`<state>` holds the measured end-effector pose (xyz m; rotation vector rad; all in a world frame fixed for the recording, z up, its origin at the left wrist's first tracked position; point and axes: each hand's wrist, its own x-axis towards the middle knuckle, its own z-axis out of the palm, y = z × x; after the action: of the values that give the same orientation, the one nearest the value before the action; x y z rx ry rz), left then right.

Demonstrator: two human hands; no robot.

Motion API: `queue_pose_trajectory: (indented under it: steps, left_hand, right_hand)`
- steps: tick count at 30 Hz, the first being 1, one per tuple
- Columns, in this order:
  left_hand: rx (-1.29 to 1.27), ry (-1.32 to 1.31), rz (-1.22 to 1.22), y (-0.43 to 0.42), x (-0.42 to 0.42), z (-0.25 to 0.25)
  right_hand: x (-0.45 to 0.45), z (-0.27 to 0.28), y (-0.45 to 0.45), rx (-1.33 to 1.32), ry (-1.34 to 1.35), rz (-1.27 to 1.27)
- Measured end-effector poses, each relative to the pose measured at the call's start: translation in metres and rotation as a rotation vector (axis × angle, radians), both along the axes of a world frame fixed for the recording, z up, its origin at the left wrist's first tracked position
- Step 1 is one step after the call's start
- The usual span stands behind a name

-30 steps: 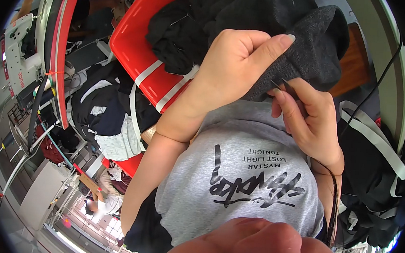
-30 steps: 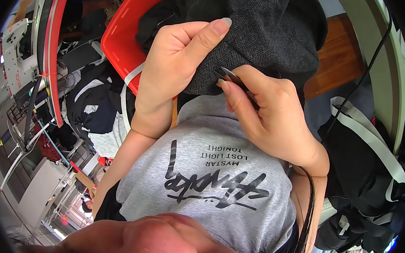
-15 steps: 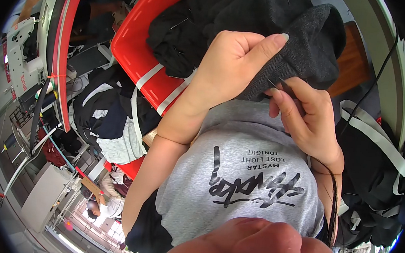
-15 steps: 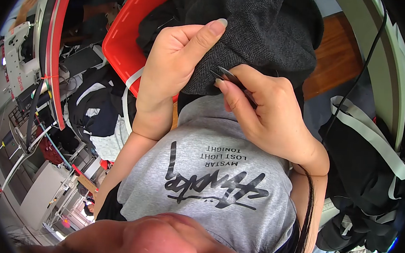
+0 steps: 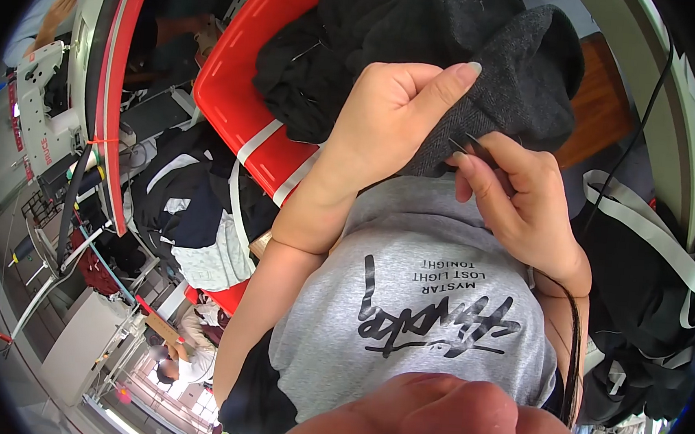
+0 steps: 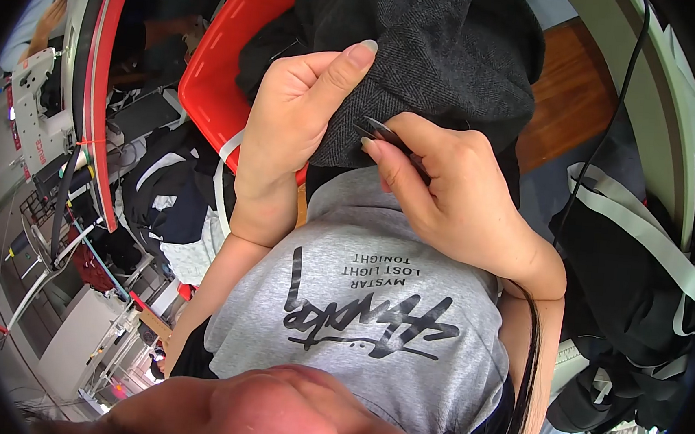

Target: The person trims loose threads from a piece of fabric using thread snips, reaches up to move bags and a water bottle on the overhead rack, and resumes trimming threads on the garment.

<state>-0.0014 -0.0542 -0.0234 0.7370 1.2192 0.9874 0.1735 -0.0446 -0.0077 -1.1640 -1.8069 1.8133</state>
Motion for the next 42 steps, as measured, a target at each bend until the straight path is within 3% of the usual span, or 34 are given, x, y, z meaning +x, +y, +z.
queue_pose_trajectory:
  steps: [17, 28, 34, 42]
  left_hand:
    - [0.061, 0.233, -0.061, -0.003, -0.006, -0.013]
    - [0.049, -0.058, -0.003, -0.009, -0.011, -0.003]
    - [0.055, 0.179, 0.034, -0.02, -0.014, 0.011]
    - [0.081, 0.266, 0.05, -0.018, -0.012, 0.01]
  right_hand:
    - [0.0, -0.002, -0.001, 0.045, -0.007, -0.014]
    - [0.001, -0.012, 0.0, 0.0, 0.108, -0.12]
    - [-0.003, -0.017, 0.001, -0.006, 0.152, -0.147]
    - [0.0, -0.017, 0.003, 0.009, 0.136, -0.166]
